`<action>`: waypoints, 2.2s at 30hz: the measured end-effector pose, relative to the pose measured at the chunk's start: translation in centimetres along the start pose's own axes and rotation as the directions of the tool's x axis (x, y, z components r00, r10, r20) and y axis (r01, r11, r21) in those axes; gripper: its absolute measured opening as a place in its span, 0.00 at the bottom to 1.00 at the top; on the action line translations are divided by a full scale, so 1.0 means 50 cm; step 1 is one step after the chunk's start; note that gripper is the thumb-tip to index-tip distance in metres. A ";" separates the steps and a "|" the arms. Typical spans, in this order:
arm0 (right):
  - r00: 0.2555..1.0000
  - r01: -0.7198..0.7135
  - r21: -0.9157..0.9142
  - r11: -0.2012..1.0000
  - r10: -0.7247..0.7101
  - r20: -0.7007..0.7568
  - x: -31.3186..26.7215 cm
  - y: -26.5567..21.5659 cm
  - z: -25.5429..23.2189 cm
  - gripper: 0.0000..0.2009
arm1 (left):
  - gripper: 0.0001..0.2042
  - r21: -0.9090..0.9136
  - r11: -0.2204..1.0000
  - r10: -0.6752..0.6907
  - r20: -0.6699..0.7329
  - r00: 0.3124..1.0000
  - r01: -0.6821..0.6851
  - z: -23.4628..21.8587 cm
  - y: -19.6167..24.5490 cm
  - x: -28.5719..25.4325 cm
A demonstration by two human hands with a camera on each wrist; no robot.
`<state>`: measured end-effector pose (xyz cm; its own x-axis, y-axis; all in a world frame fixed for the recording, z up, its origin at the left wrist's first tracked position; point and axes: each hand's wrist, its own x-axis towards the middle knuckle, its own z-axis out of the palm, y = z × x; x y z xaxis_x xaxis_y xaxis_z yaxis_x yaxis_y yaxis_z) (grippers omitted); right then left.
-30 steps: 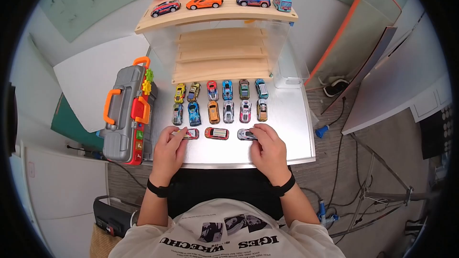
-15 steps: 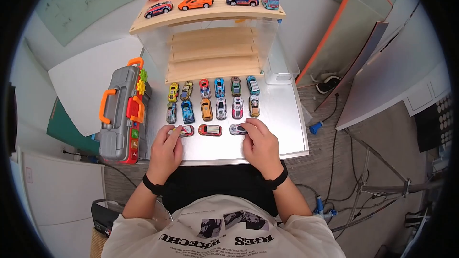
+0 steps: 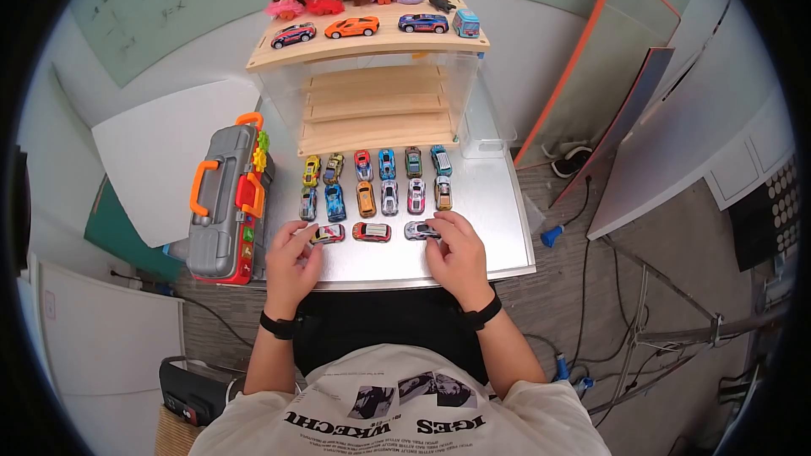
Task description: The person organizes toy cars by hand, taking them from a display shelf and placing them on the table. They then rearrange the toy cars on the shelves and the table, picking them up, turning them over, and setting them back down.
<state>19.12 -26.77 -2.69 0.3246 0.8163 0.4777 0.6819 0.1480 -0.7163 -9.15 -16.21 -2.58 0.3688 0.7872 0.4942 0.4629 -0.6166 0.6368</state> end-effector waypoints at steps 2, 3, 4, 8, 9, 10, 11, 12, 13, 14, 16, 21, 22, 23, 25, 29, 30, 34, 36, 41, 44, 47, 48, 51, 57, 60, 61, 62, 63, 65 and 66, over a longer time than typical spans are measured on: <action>0.999 -0.030 0.071 0.997 0.031 -0.010 0.000 0.007 -0.004 0.14 | 0.15 -0.030 0.999 -0.024 -0.031 0.999 0.023 0.000 -0.006 0.001; 0.998 -0.061 0.141 0.988 0.065 -0.021 -0.002 0.012 -0.007 0.13 | 0.14 -0.071 0.997 -0.035 -0.047 0.998 0.032 0.000 -0.009 0.005; 0.997 -0.067 0.145 0.987 0.071 -0.022 -0.004 0.017 -0.011 0.13 | 0.13 -0.110 0.993 -0.047 -0.059 0.997 0.040 -0.002 -0.010 0.006; 0.887 -0.433 0.581 0.689 0.442 0.137 0.061 -0.015 -0.076 0.10 | 0.13 -0.094 0.984 -0.154 -0.040 0.987 0.150 -0.028 0.021 0.032; 0.889 -0.434 0.681 0.590 0.406 0.214 0.089 -0.020 -0.097 0.09 | 0.12 -0.087 0.985 -0.154 -0.067 0.986 0.148 -0.034 0.030 0.046; 0.890 -0.436 0.764 0.476 0.355 0.286 0.120 -0.020 -0.106 0.09 | 0.12 -0.081 0.986 -0.154 -0.095 0.984 0.146 -0.042 0.042 0.064; 0.892 -0.433 0.766 0.476 0.352 0.285 0.155 -0.018 -0.104 0.09 | 0.11 -0.067 0.991 -0.122 -0.091 0.988 0.116 -0.053 0.070 0.091; 0.917 -0.394 0.808 0.438 0.254 0.309 0.194 -0.016 -0.099 0.09 | 0.11 -0.064 0.991 -0.120 -0.095 0.988 0.114 -0.046 0.070 0.114; 0.933 -0.359 0.846 0.394 0.153 0.325 0.227 -0.015 -0.094 0.11 | 0.12 -0.091 0.987 -0.144 -0.099 0.985 0.135 -0.038 0.064 0.136; 0.935 -0.355 0.848 0.393 0.146 0.324 0.259 -0.010 -0.086 0.11 | 0.13 -0.119 0.981 -0.167 -0.105 0.980 0.154 -0.030 0.055 0.157; 0.900 -0.389 0.801 0.455 0.005 0.435 0.314 0.014 -0.058 0.10 | 0.16 0.001 0.989 -0.145 -0.146 0.979 0.147 0.000 0.017 0.197; 0.888 -0.415 0.832 0.369 -0.035 0.459 0.357 0.093 0.011 0.12 | 0.25 0.082 0.917 -0.381 -0.099 0.919 0.390 0.034 -0.046 0.266; 0.879 -0.434 0.852 0.294 -0.069 0.472 0.354 0.109 0.017 0.13 | 0.25 0.084 0.918 -0.378 -0.105 0.920 0.387 0.042 -0.064 0.270; 0.877 -0.431 0.858 0.278 -0.095 0.471 0.353 0.114 0.019 0.15 | 0.24 0.099 0.917 -0.378 -0.096 0.921 0.387 0.046 -0.075 0.273; 0.878 -0.434 0.867 0.246 -0.100 0.468 0.349 0.131 0.018 0.15 | 0.23 0.122 0.914 -0.378 -0.086 0.922 0.387 0.053 -0.098 0.273; 0.883 -0.425 0.886 0.186 -0.131 0.451 0.343 0.158 0.015 0.16 | 0.22 0.077 0.903 -0.422 -0.013 0.906 0.422 0.059 -0.103 0.271; 0.886 -0.423 0.889 0.176 -0.123 0.447 0.343 0.164 0.018 0.16 | 0.21 0.059 0.899 -0.435 0.017 0.900 0.433 0.061 -0.103 0.271; 0.897 -0.420 0.887 0.192 -0.058 0.438 0.336 0.167 0.026 0.16 | 0.20 -0.008 0.904 -0.427 0.016 0.904 0.428 0.070 -0.106 0.255; 0.901 -0.417 0.891 0.181 -0.047 0.432 0.336 0.169 0.025 0.16 | 0.19 -0.016 0.906 -0.424 -0.030 0.905 0.423 0.071 -0.105 0.254; 0.897 -0.428 0.884 0.187 -0.032 0.441 0.335 0.173 0.032 0.15 | 0.20 0.044 0.912 -0.405 -0.048 0.913 0.407 0.078 -0.118 0.249; 0.897 -0.428 0.885 0.183 -0.032 0.441 0.335 0.173 0.033 0.16 | 0.19 0.117 0.921 -0.365 -0.077 0.928 0.372 0.084 -0.121 0.249; 0.893 -0.432 0.880 0.198 -0.044 0.449 0.337 0.167 0.027 0.16 | 0.18 0.104 0.911 -0.390 -0.107 0.915 0.400 0.085 -0.122 0.249; 0.891 -0.435 0.878 0.199 -0.043 0.451 0.337 0.166 0.024 0.16 | 0.18 0.118 0.916 -0.371 -0.110 0.922 0.383 0.086 -0.125 0.250; 0.880 -0.420 0.866 0.273 -0.111 0.462 0.340 0.167 0.014 0.17 | 0.19 0.133 0.925 -0.342 -0.121 0.932 0.356 0.088 -0.132 0.248; 0.890 -0.401 0.837 0.373 -0.057 0.452 0.338 0.167 0.009 0.16 | 0.18 0.114 0.935 -0.313 -0.172 0.934 0.335 0.082 -0.108 0.250; 0.913 -0.328 0.801 0.501 -0.048 0.404 0.339 0.160 0.005 0.15 | 0.16 0.078 0.954 -0.271 -0.177 0.946 0.288 0.076 -0.100 0.251; 0.911 -0.326 0.782 0.531 -0.043 0.409 0.337 0.157 0.002 0.15 | 0.15 0.063 0.975 -0.199 -0.170 0.965 0.213 0.078 -0.104 0.248; 0.910 -0.322 0.763 0.561 -0.040 0.413 0.337 0.154 0.000 0.15 | 0.14 0.047 0.990 -0.125 -0.168 0.978 0.135 0.079 -0.103 0.247; 0.909 -0.320 0.761 0.565 -0.042 0.414 0.337 0.153 0.001 0.15 | 0.14 0.044 0.990 -0.125 -0.172 0.977 0.134 0.079 -0.102 0.246; 0.896 -0.351 0.758 0.550 -0.038 0.442 0.336 0.156 0.005 0.14 | 0.12 0.060 0.984 -0.161 -0.098 0.982 0.167 0.080 -0.096 0.244; 0.897 -0.349 0.755 0.555 -0.036 0.441 0.335 0.159 0.007 0.14 | 0.12 0.054 0.985 -0.159 -0.099 0.982 0.165 0.083 -0.095 0.242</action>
<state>29.72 -11.74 -0.57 -0.0222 0.9729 0.2303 -0.2297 0.2192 -0.9483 -3.54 -3.76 -2.06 0.2092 0.8721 0.4425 0.5602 -0.4777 0.6767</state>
